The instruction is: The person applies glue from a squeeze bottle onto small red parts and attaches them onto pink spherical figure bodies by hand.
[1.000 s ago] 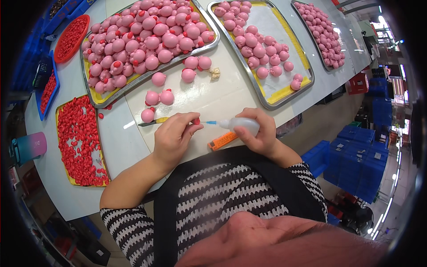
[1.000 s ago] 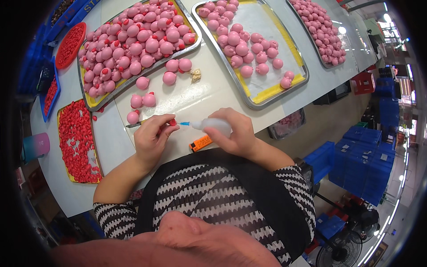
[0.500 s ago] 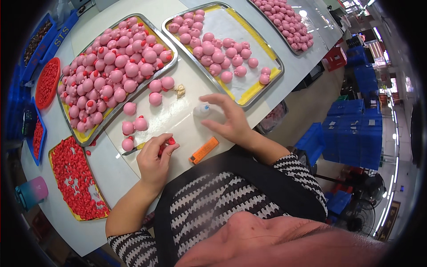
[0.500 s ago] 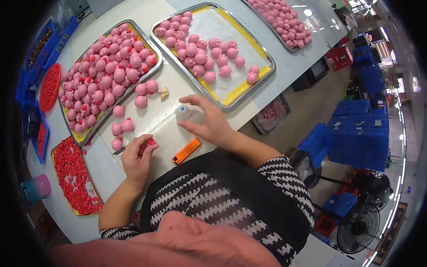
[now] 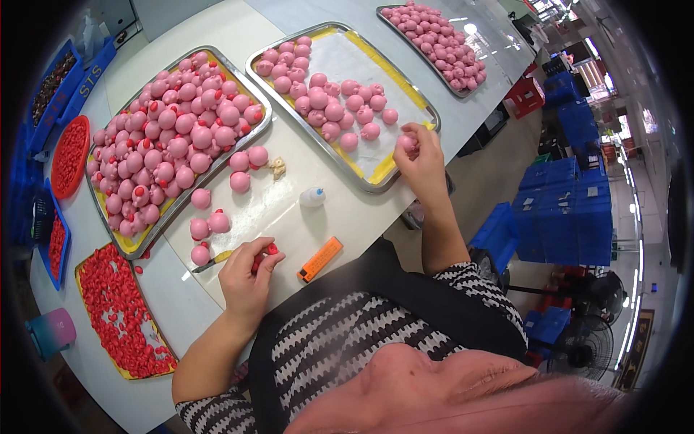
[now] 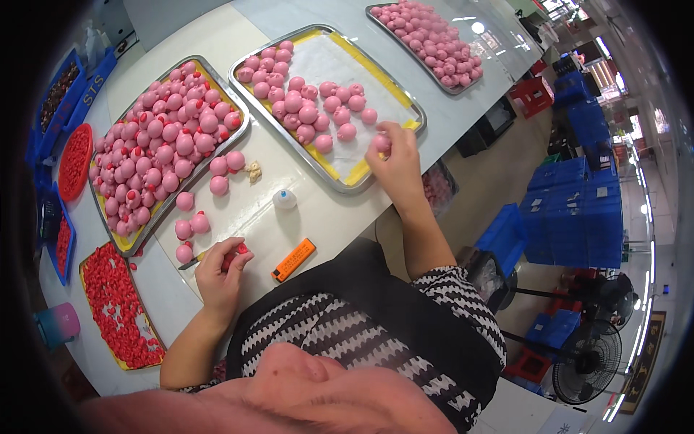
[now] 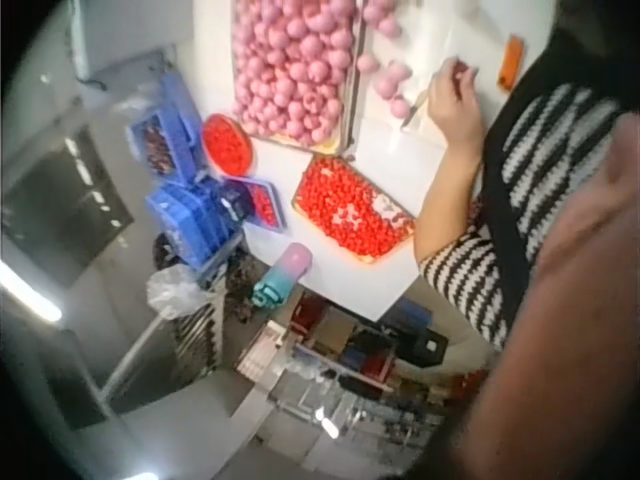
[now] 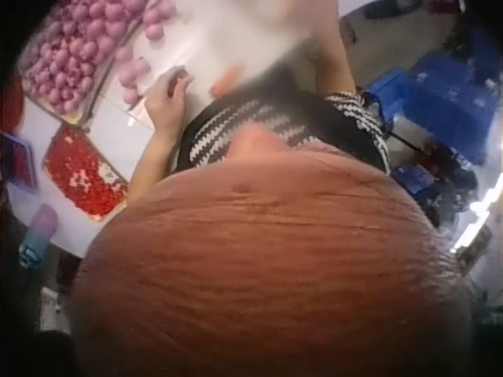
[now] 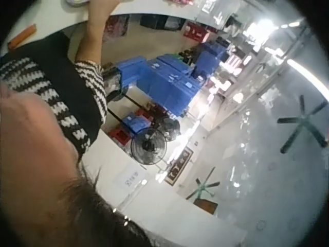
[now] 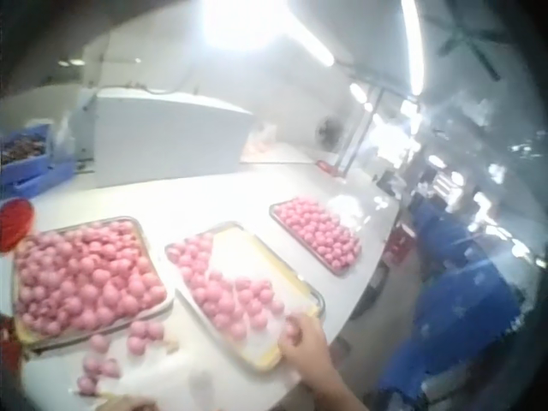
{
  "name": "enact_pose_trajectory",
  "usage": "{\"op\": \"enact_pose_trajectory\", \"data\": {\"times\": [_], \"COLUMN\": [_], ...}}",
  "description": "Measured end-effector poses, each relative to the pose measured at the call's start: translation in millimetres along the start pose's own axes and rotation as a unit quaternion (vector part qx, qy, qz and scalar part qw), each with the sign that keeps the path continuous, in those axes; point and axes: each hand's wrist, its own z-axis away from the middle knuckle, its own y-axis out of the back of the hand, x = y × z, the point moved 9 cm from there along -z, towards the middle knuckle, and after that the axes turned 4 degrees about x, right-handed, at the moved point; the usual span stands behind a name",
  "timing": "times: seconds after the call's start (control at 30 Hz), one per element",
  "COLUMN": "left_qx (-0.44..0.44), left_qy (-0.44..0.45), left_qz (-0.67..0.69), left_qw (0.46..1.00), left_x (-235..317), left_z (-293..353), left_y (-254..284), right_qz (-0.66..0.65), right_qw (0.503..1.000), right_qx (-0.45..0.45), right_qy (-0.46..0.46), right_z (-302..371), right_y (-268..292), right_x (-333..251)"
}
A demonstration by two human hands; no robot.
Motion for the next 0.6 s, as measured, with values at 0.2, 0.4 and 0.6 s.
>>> {"op": "enact_pose_trajectory", "data": {"times": [0.2, 0.4, 0.6], "left_qx": [-0.002, -0.004, -0.037], "left_qy": [-0.006, -0.007, -0.006], "left_qz": [0.005, 0.004, 0.018], "left_qw": [1.0, 1.0, 0.999], "left_x": [-8, -23, -36], "left_z": [1, 8, 17], "left_y": [7, 23, 41], "right_qz": [-0.527, -0.592, -0.584], "right_qw": [0.807, 0.644, 0.635], "right_qx": [-0.251, -0.447, -0.473], "right_qy": [-0.092, -0.187, -0.181], "right_z": [49, 117, 151], "right_y": [-41, -93, -138], "right_x": [-69, -120, -145]}}
